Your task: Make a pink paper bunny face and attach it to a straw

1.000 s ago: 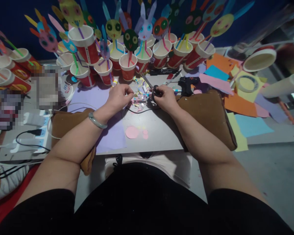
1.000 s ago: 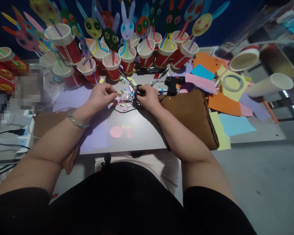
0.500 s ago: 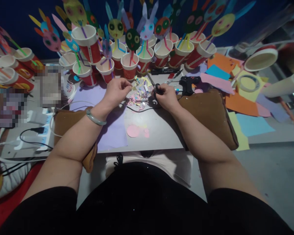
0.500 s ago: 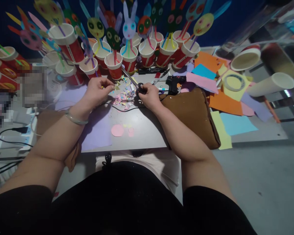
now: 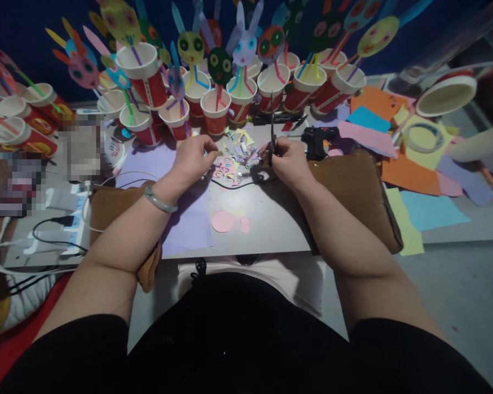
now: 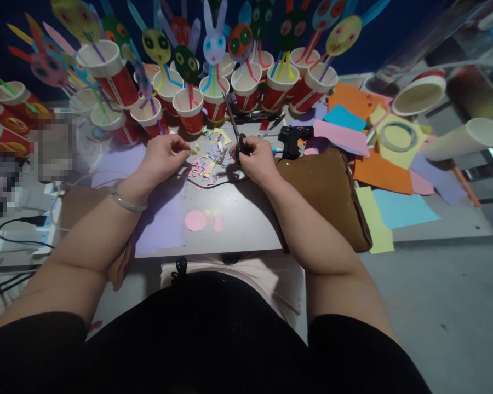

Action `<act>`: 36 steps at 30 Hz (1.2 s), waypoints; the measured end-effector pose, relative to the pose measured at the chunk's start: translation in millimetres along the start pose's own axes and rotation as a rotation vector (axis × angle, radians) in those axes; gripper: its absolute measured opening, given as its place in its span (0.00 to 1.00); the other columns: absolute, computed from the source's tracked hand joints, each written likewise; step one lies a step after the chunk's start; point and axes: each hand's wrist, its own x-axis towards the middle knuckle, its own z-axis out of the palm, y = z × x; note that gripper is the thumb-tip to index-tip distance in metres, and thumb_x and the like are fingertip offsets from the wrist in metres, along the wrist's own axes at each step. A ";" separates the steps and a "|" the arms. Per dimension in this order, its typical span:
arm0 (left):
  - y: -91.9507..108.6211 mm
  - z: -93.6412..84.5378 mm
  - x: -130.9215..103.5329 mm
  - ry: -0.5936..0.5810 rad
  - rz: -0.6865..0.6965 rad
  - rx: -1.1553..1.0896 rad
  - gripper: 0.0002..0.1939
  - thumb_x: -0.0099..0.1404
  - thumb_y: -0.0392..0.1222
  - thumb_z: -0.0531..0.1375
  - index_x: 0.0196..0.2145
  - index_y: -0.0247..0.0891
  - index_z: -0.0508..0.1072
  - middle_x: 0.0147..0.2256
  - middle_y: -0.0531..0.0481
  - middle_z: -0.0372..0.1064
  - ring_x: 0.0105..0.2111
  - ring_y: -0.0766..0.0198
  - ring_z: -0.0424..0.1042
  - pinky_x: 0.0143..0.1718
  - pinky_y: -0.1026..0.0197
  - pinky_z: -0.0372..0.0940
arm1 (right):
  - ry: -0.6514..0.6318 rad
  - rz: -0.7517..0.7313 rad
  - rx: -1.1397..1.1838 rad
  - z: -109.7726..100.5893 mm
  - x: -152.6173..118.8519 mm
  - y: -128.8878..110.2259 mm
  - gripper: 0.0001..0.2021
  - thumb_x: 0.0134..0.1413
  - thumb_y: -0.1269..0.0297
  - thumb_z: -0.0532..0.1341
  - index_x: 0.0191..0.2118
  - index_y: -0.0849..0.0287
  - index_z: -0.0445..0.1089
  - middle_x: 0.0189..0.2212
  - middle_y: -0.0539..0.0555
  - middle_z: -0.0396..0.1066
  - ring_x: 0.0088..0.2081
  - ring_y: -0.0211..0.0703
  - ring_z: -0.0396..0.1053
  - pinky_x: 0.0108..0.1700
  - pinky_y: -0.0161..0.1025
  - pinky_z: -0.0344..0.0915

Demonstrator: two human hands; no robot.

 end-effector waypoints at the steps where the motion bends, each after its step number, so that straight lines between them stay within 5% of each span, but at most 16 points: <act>1: 0.4 1.3 -1.0 -0.014 0.017 0.044 0.05 0.60 0.37 0.61 0.33 0.41 0.78 0.37 0.48 0.79 0.40 0.55 0.74 0.52 0.48 0.63 | 0.011 -0.004 -0.010 -0.6 -0.9 -1.9 0.04 0.49 0.66 0.64 0.26 0.57 0.72 0.30 0.54 0.76 0.34 0.43 0.70 0.40 0.42 0.68; 9: 4.4 20.1 -10.2 -0.182 0.182 0.258 0.04 0.58 0.42 0.64 0.33 0.41 0.77 0.40 0.44 0.74 0.50 0.44 0.69 0.61 0.37 0.52 | 0.095 -0.071 0.001 -3.3 -5.4 -9.4 0.07 0.52 0.61 0.65 0.26 0.56 0.72 0.31 0.55 0.76 0.34 0.45 0.71 0.40 0.44 0.69; 17: 2.7 18.1 -4.7 -0.136 0.100 0.216 0.07 0.61 0.37 0.58 0.27 0.41 0.75 0.34 0.44 0.75 0.45 0.47 0.71 0.58 0.38 0.55 | 0.096 -0.105 -0.035 -3.4 -5.7 -5.0 0.06 0.53 0.63 0.64 0.28 0.56 0.72 0.30 0.53 0.73 0.34 0.43 0.69 0.41 0.44 0.69; 27: -1.6 4.8 -1.0 -0.014 0.031 0.155 0.11 0.65 0.40 0.57 0.41 0.42 0.78 0.43 0.45 0.77 0.48 0.50 0.72 0.55 0.46 0.57 | 0.093 -0.065 -0.042 -3.1 -7.6 -10.0 0.03 0.54 0.66 0.63 0.30 0.55 0.72 0.34 0.53 0.74 0.37 0.43 0.70 0.43 0.42 0.69; 31: 5.3 15.1 -5.9 -0.081 0.096 0.191 0.16 0.63 0.43 0.61 0.49 0.42 0.76 0.47 0.43 0.75 0.54 0.46 0.69 0.61 0.43 0.53 | 0.087 -0.078 -0.038 -2.5 -7.0 -6.5 0.04 0.55 0.67 0.63 0.30 0.55 0.71 0.34 0.53 0.73 0.37 0.42 0.70 0.43 0.42 0.68; 36: 17.7 34.4 -14.0 -0.191 0.163 0.315 0.12 0.63 0.48 0.63 0.39 0.38 0.76 0.46 0.40 0.73 0.52 0.44 0.69 0.59 0.42 0.54 | 0.132 -0.166 -0.021 -0.6 -3.4 2.7 0.06 0.52 0.68 0.64 0.26 0.55 0.68 0.30 0.52 0.73 0.34 0.43 0.69 0.40 0.43 0.68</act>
